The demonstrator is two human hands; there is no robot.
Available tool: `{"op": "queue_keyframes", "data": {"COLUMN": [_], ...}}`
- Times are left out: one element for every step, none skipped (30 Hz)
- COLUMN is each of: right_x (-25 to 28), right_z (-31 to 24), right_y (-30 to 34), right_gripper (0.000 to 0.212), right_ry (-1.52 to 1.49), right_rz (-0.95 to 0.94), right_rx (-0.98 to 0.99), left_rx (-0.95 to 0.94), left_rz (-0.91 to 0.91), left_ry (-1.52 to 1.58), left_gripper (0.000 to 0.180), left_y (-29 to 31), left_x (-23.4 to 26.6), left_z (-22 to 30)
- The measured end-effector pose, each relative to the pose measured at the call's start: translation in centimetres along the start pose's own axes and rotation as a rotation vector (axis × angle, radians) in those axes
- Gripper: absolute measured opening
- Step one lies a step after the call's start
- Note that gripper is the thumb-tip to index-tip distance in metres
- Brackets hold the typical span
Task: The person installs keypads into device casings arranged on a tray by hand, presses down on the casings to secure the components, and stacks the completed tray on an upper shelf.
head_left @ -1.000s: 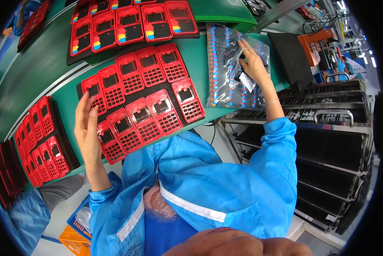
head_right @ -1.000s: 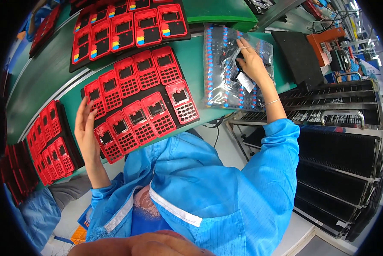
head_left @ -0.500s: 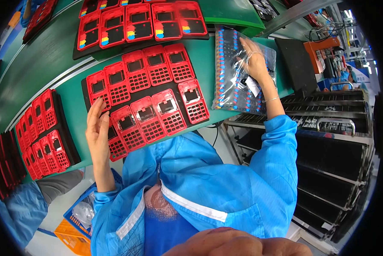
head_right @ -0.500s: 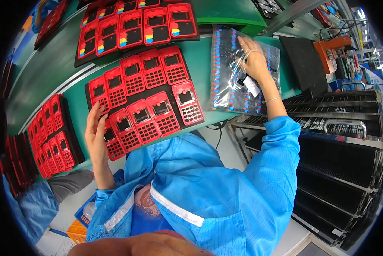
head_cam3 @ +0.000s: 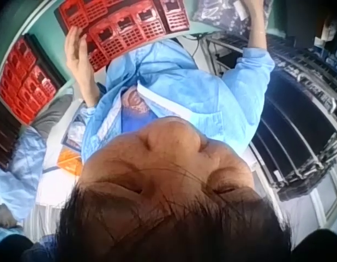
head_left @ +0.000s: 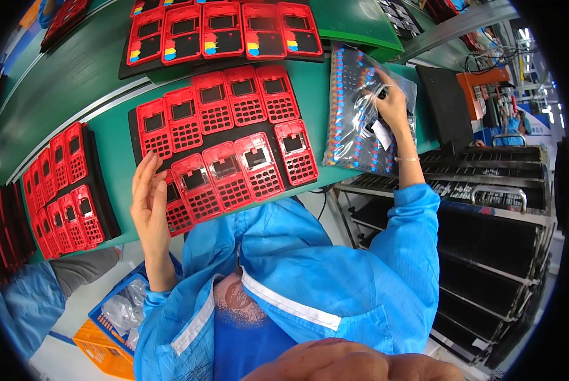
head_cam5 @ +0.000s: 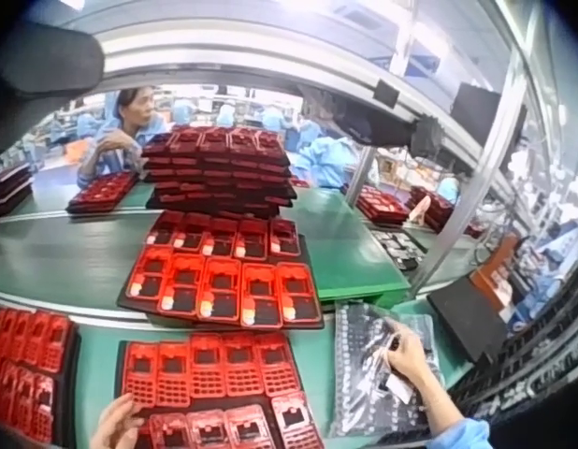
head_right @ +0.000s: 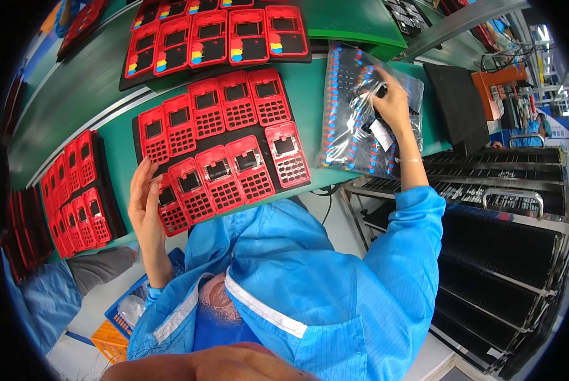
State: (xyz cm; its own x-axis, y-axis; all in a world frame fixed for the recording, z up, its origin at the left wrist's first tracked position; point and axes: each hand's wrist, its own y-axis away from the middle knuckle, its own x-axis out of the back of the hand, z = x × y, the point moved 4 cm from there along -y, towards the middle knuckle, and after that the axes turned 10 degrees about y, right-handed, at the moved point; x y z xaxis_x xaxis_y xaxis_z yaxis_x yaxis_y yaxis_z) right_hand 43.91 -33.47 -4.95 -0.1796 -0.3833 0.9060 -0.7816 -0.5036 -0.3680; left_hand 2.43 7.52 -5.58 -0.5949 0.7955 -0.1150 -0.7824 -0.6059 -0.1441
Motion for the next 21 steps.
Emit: {"op": "queue_keyframes", "data": {"right_x": [1.0,2.0,2.8,3.7,4.6,5.7,7.3,8.7,9.5,9.7,10.3,10.6,10.4,9.1,8.1,6.8,5.6,4.1,3.0,2.7,2.7], "right_z": [0.3,0.2,0.1,0.3,-0.4,-1.3,-3.4,-5.6,-7.7,-9.5,-11.8,-15.0,-17.8,-21.1,-24.1,-27.0,-29.7,-31.5,-33.1,-34.4,-35.5], "right_y": [0.8,1.7,2.6,3.6,4.4,5.1,5.6,6.0,6.4,6.8,7.3,7.8,8.4,8.8,9.3,9.7,10.2,10.8,11.2,11.1,10.8], "right_gripper": [0.068,0.063,0.063,0.061,0.059,0.057,0.057,0.058,0.058,0.057,0.057,0.058,0.062,0.068,0.07,0.07,0.069,0.07,0.07,0.067,0.063], "right_ry": [-0.017,-0.079,-0.074,-0.099,-0.124,-0.07,-0.069,-0.057,-0.052,-0.175,-0.289,-0.448,-0.541,-0.664,-0.748,-0.792,-0.846,-0.805,-0.759,-0.745,-0.73], "right_rz": [0.031,0.064,0.064,0.054,0.043,-0.001,-0.002,0.021,0.042,0.048,0.05,-0.032,-0.151,-0.264,-0.422,-0.545,-0.658,-0.593,-0.527,-0.454,-0.379], "right_rx": [-0.057,-0.137,-0.138,-0.19,-0.237,-0.279,-0.283,-0.293,-0.296,-0.258,-0.223,-0.21,-0.147,-0.037,0.056,0.204,0.234,0.275,0.312,0.325,0.335], "left_rx": [-0.001,-0.003,-0.006,-0.006,0.007,0.019,0.022,0.066,0.106,0.137,0.166,0.225,0.299,0.322,0.412,0.462,0.441,0.412,0.386,0.455,0.49], "left_rz": [0.001,0.003,0.002,-0.003,-0.007,-0.012,-0.016,-0.051,-0.076,-0.124,-0.195,-0.246,-0.29,-0.322,-0.352,-0.387,-0.419,-0.372,-0.327,-0.245,-0.169], "left_ry": [0.007,0.021,0.037,0.039,0.06,0.081,0.081,0.157,0.23,0.318,0.417,0.497,0.641,0.763,0.871,0.988,1.165,1.035,0.911,1.015,1.093], "left_gripper": [0.041,0.041,0.041,0.041,0.041,0.041,0.041,0.041,0.042,0.044,0.046,0.049,0.055,0.067,0.079,0.083,0.081,0.078,0.075,0.068,0.059], "left_y": [0.3,0.7,0.9,1.2,1.6,1.8,1.9,2.2,2.6,3.0,2.9,3.0,3.1,3.7,3.8,4.0,4.0,4.3,4.5,4.7,5.0], "left_x": [0.0,0.0,0.0,-0.2,-0.4,-0.6,-1.2,-2.2,-3.1,-3.8,-4.9,-6.0,-7.4,-8.2,-9.1,-9.7,-10.4,-9.8,-9.0,-8.1,-6.8], "left_z": [0.0,0.2,0.3,0.7,0.8,0.9,1.4,1.7,1.7,1.3,1.4,1.2,1.6,0.7,1.0,1.1,0.6,0.3,0.0,-1.1,-1.4]}}
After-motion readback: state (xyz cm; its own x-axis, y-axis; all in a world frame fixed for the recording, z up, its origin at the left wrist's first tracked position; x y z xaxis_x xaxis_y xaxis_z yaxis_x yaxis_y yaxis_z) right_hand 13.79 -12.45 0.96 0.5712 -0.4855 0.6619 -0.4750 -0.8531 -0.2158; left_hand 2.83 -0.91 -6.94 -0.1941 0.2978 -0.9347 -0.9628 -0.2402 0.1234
